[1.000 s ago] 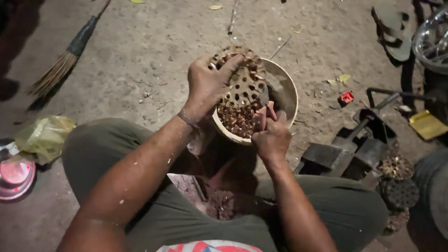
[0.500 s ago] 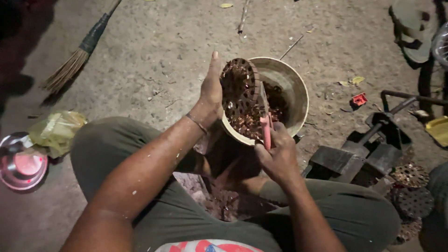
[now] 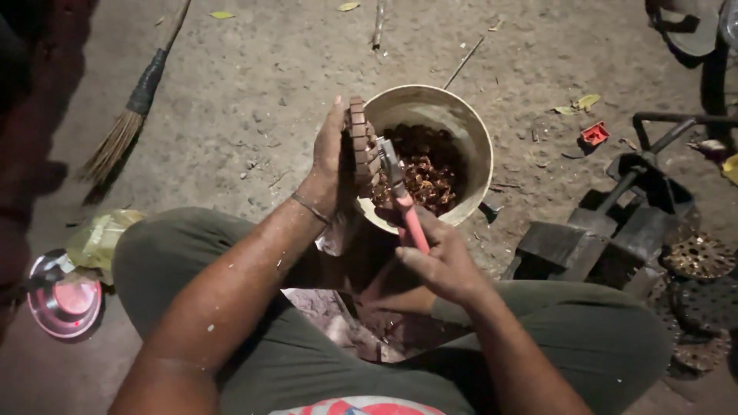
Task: The person sits on the ground and uses pliers to cut small pieces from a perforated metal disc, dropping the cut pieces into a bucket. The person repeatedly rotates the disc and snips off sections.
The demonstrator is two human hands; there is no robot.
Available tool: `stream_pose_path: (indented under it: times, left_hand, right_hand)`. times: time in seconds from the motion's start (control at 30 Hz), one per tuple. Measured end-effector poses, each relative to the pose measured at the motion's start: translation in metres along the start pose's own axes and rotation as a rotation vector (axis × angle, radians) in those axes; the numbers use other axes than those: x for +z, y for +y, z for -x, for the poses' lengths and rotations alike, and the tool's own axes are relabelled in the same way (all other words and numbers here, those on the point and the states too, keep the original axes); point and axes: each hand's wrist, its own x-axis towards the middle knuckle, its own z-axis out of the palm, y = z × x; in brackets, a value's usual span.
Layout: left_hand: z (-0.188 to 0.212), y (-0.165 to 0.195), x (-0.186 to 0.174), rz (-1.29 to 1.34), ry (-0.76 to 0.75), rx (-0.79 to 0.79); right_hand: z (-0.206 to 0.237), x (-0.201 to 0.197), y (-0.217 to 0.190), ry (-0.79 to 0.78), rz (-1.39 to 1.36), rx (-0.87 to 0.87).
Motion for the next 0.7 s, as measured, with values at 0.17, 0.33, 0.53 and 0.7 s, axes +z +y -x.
stream_pose_path:
  times: [0.17,0.33,0.53,0.7]
  left_hand:
    - [-0.001,-0.001,0.006,-0.062,0.199,0.053]
    - [0.004,-0.006,0.011,-0.173,0.393,0.182]
    - [0.0,0.005,0.011,-0.25,0.352,0.292]
    - [0.01,0.019,0.004,-0.293,0.317,0.383]
  right_hand:
    - [-0.004,0.006,-0.004,0.001,0.073,-0.023]
    - [-0.005,0.011,-0.003,0.01,0.103,0.011]
    - [-0.021,0.029,0.0,-0.021,0.154,-0.229]
    - [-0.048,0.051,0.016,0.257,0.544,-0.35]
